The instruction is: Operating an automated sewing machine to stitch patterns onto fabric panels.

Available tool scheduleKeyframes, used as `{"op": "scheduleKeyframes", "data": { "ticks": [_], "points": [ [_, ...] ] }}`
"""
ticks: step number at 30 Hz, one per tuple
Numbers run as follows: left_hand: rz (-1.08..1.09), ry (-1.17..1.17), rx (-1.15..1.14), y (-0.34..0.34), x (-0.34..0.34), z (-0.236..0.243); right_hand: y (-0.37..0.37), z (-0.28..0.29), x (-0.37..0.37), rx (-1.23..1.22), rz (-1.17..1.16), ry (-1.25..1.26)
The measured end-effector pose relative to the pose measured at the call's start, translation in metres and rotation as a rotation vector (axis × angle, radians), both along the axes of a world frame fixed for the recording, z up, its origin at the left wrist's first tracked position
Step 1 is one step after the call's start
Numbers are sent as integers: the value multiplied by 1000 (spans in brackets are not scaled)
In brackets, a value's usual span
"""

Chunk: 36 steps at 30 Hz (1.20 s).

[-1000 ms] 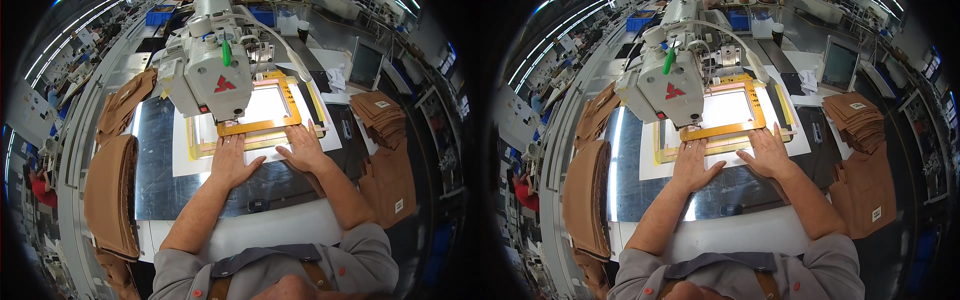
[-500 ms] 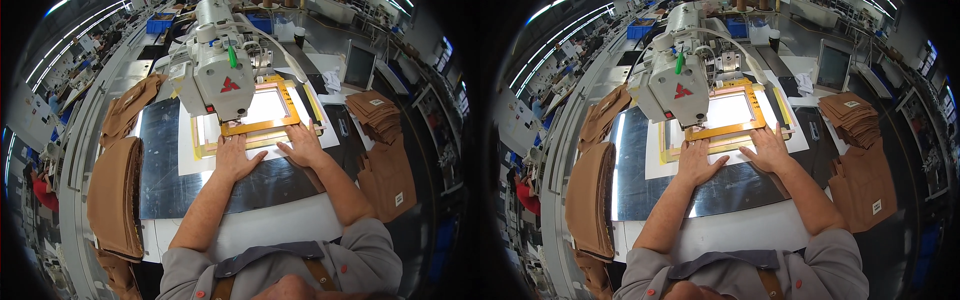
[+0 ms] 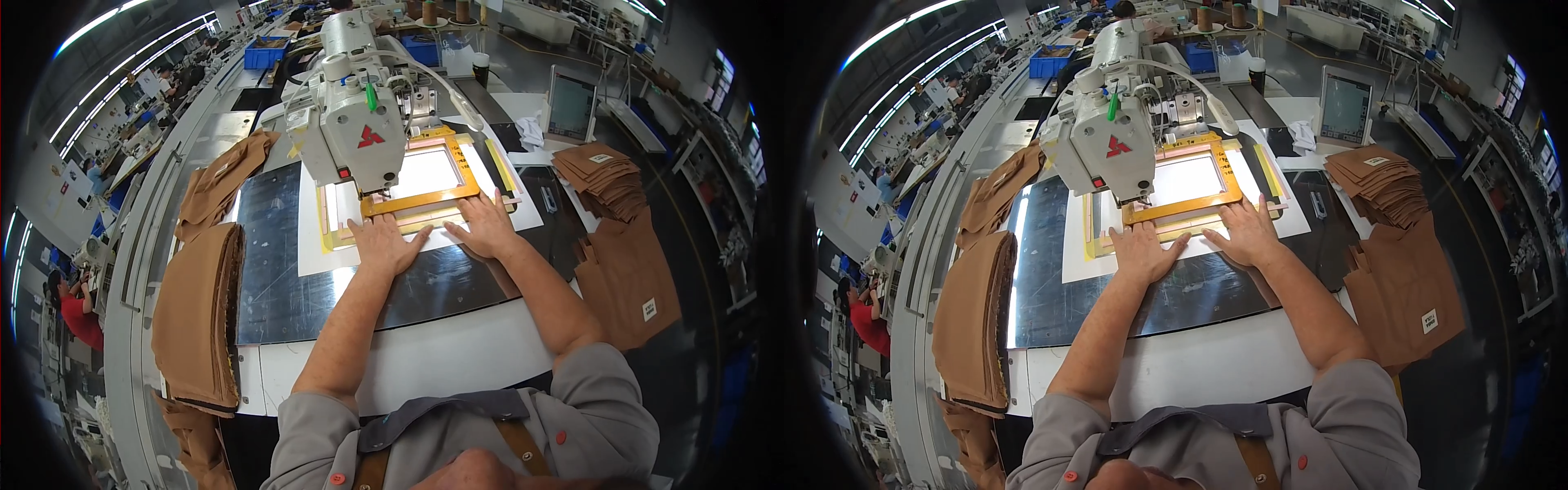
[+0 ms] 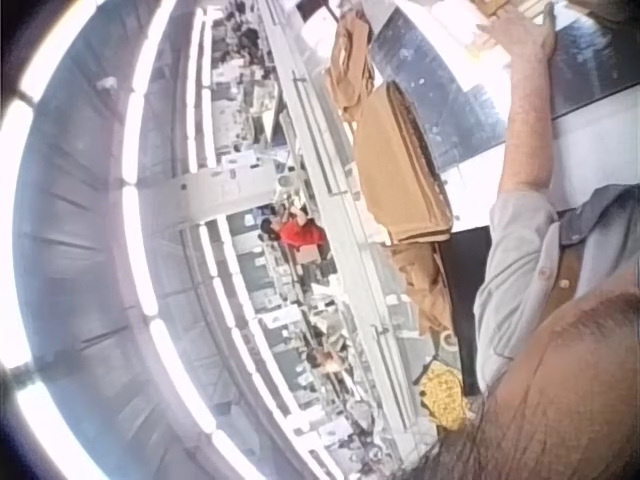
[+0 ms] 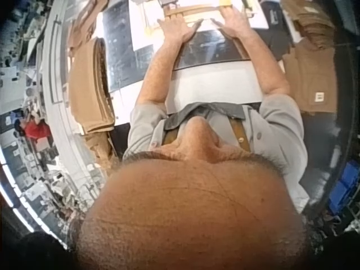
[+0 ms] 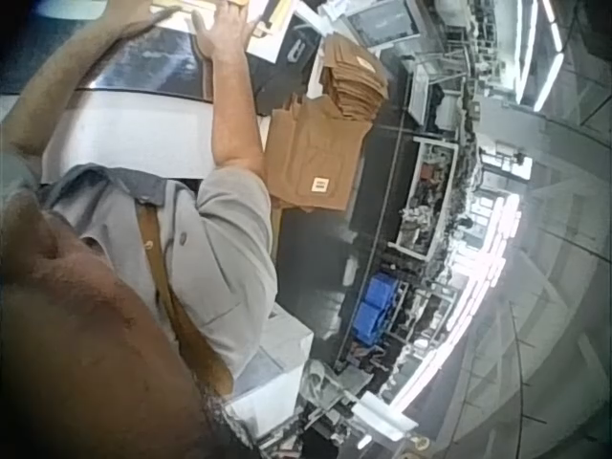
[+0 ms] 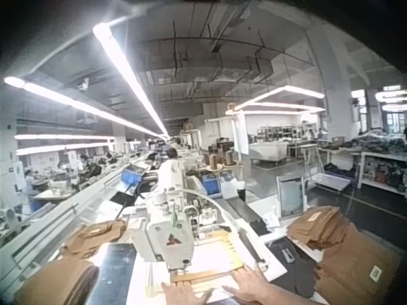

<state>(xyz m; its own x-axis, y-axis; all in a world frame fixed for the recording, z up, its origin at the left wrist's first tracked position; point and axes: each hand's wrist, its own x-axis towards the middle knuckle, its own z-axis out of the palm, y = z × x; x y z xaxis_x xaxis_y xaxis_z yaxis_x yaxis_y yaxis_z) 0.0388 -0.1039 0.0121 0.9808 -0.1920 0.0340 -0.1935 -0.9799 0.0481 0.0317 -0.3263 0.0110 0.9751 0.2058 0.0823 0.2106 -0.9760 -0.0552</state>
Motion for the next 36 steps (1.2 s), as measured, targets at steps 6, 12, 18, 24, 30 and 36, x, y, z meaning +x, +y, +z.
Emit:
{"op": "scheduleKeyframes", "data": {
  "ticks": [6,12,18,24,30,36],
  "points": [
    [43,-36,-56,3,-1,-2,0,6,-1,14,-15,21],
    [19,-138,-120,6,-3,-10,-1,7,-3,47,-5,6],
    [-182,-268,-188,8,-6,-16,-7,2,-6,94,39,-72],
    [-209,-249,-188,10,0,-21,3,16,-6,59,6,45],
    [-200,-191,-201,6,3,-20,8,8,1,69,-45,-30],
    [-210,-207,-176,7,1,-18,6,-3,5,102,-56,-44]
  ]
}}
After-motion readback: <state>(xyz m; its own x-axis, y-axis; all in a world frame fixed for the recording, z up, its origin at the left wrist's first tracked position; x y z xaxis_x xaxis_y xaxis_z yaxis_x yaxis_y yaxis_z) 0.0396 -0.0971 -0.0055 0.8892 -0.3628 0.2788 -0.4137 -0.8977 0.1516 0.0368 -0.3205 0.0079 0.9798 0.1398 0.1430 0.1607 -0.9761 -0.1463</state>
